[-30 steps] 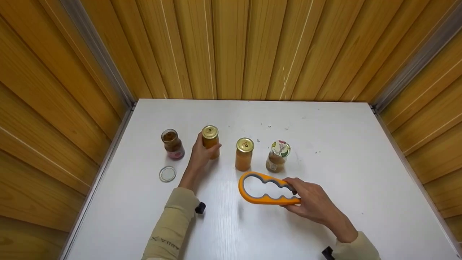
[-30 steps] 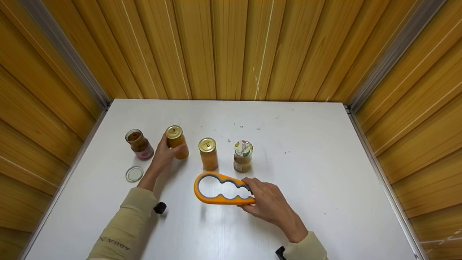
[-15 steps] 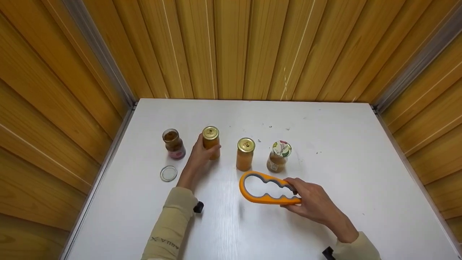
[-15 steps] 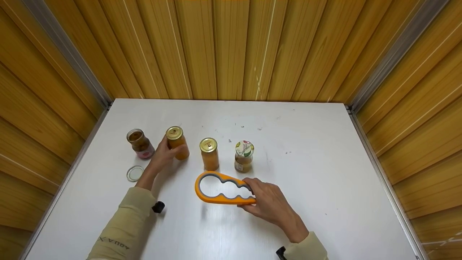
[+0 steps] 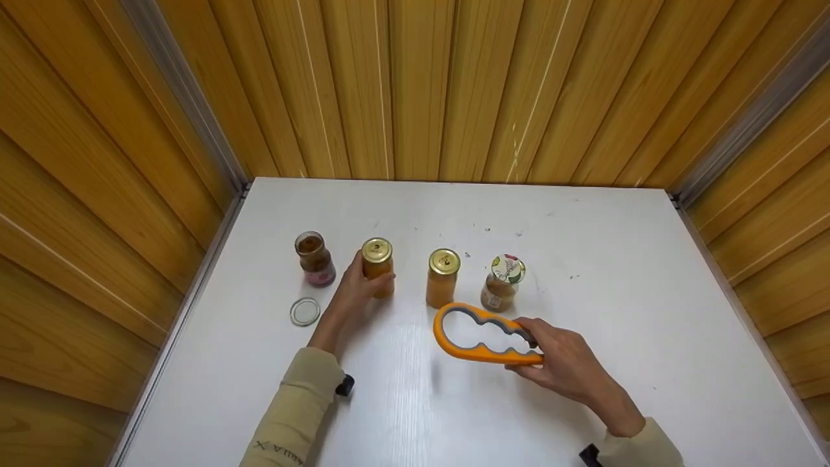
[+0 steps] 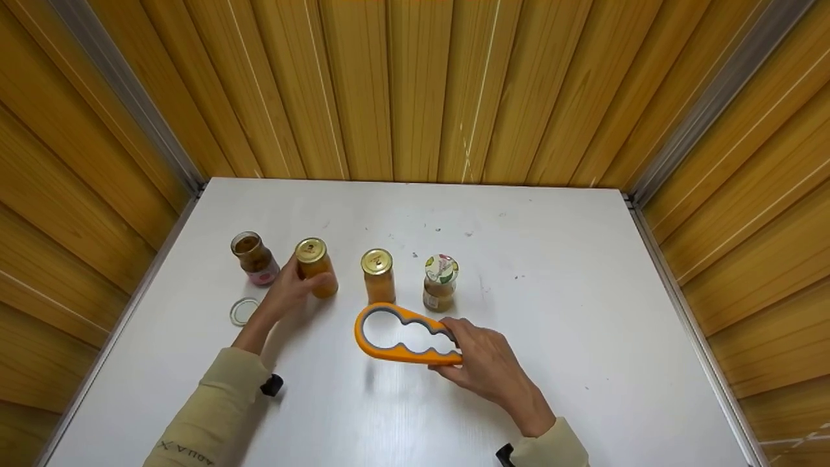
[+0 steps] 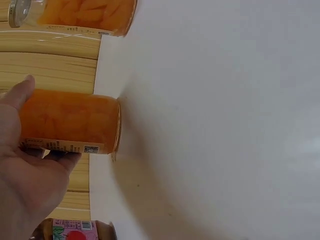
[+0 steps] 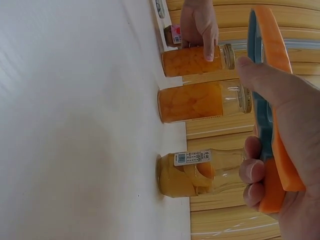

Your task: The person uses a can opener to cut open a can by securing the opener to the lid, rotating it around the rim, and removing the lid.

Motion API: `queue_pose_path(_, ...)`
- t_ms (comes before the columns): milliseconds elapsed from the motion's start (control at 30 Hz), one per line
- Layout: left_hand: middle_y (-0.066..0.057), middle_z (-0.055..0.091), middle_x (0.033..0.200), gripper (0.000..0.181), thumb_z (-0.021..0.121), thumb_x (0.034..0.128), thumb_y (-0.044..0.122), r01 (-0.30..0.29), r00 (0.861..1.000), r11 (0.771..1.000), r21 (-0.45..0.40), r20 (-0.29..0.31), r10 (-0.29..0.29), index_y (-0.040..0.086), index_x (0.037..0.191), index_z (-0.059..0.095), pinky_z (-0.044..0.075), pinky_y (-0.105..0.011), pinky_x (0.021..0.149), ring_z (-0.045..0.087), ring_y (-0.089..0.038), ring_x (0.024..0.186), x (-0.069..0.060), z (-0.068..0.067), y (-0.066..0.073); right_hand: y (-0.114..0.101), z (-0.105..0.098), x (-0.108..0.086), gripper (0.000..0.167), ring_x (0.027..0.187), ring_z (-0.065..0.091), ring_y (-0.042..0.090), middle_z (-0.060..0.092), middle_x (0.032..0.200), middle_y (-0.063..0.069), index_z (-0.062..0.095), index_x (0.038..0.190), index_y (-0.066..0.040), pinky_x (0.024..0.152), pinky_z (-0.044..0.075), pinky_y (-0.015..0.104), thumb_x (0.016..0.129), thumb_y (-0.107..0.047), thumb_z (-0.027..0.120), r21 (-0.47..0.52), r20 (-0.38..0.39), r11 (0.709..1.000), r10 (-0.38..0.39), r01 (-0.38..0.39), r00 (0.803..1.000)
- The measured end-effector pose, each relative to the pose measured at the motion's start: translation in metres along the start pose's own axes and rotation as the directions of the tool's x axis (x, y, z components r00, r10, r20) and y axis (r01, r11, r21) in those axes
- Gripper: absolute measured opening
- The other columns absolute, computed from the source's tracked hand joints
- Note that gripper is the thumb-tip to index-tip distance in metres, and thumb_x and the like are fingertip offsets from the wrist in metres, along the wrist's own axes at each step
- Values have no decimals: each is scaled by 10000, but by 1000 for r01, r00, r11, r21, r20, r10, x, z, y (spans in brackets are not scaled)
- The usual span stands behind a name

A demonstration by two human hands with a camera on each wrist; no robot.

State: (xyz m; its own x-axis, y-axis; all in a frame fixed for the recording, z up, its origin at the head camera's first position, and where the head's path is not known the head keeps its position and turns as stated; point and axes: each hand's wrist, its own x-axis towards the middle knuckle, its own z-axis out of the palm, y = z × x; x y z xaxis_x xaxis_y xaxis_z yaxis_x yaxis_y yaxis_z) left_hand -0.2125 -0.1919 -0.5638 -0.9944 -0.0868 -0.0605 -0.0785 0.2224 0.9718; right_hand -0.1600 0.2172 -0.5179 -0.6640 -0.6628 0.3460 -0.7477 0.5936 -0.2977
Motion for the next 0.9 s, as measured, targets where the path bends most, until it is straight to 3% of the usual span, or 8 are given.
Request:
queue_pose_path(367,-175,465,1542,846,793,921,240,7,1000,1000,2,17,-7,71,1592,306,245,-514,1225,384,-328,1463,-29,0,-4,0,2,1,712,726,594,15,706,930,-72,601,1291,-94,622,556,234,715,-317,954,-22,-56,999,29,-31,998)
queue_pose_path(567,-182,481,1523,840,792,917,219,-30,997,999,-32,66,32,40,1585,314,242,-509,1225,381,-334,1461,-48,2,-6,0,1,2,707,724,613,25,707,909,-66,603,1282,-82,614,553,239,717,-326,952,-34,-84,998,41,-44,996)
queue_pose_path(900,-192,402,1590,959,820,885,246,-26,987,999,-29,156,30,48,1624,242,206,-548,1229,293,-366,1509,-75,6,-7,3,-1,0,716,723,605,28,696,917,-47,603,1296,-67,599,544,241,718,-300,956,-30,-125,998,45,-49,991)
